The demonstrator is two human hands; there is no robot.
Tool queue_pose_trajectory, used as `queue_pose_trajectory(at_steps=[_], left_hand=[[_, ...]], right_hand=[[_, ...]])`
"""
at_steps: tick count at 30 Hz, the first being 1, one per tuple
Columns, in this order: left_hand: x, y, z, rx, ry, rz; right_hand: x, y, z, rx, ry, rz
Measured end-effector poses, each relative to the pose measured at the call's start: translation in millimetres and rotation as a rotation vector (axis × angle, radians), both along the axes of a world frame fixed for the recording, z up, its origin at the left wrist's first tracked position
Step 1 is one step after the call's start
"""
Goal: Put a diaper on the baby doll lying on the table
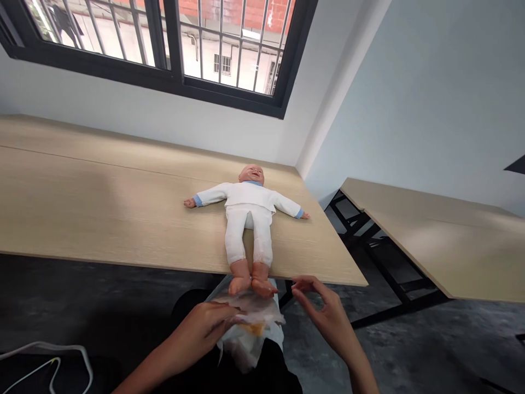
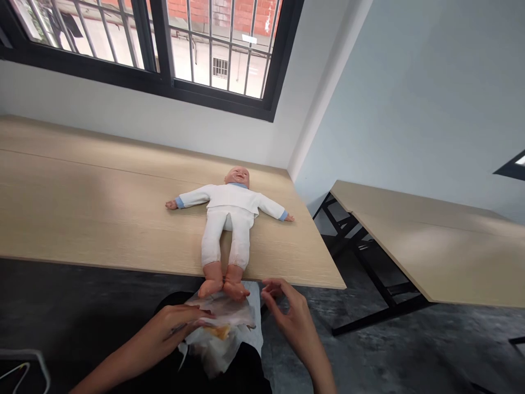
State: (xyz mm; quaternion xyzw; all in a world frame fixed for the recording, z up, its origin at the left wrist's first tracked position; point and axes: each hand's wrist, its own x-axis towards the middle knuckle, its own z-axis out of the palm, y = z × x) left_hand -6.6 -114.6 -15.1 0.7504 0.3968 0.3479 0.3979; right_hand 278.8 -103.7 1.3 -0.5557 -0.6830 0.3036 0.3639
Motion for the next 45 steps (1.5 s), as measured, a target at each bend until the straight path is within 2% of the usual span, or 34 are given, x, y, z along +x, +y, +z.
queue_pose_trajectory(at_steps=[3,6,8,13,16,18,22,24,27,31,35,41,45], left_hand=[[-7.6,-7.8,29.3,-0.120,-0.072,-0.020],[-12.0,-9.6,47.3,-0.211,-0.217,0.100],[-12.3,-7.6,54.2,-0.286,-0.350,0.177],[-6.1,0.4,63.3,-0.478,-0.637,0.237],[-5.1,3.1,61.7,-0.531,-0.667,0.263],[-7.8,3.4,57.8,-0.482,-0.636,0.258],[-11.3,0.7,48.8,-0.226,-0.409,-0.004],[-6.9,-0.7,44.9,-0.165,-0.238,-0.076],[3.6,-0.1,40.7,-0.093,-0.110,0.025],[7.1,4.7,39.8,-0.084,-0.165,0.229],[0.1,10.4,38.8,-0.094,-0.289,0.371],[-12.9,18.6,27.0,-0.251,-0.373,0.535],[-19.7,22.8,23.1,-0.310,-0.469,0.582]], right_hand=[[-2.2,-6.7,9.6,-0.133,-0.024,0.243],[-11.7,-14.1,17.1,-0.215,0.034,0.440],[-22.2,-16.1,17.1,-0.193,0.068,0.432],[-52.6,-9.7,2.1,0.019,0.083,0.181],[-63.9,-7.1,-6.8,0.106,0.133,0.145],[-67.5,-8.3,-10.1,0.092,0.197,0.101],[-71.7,-12.7,-10.6,-0.003,0.377,0.002],[-74.4,-13.7,-9.6,-0.037,0.472,-0.018],[-78.1,-13.5,-9.8,-0.057,0.576,-0.023],[-79.1,-12.1,-10.8,-0.171,0.625,0.020],[-75.4,-11.8,-3.4,-0.189,0.542,0.129],[-60.7,-9.7,6.1,-0.248,0.352,0.256],[-51.5,-6.5,5.8,-0.298,0.321,0.292]])
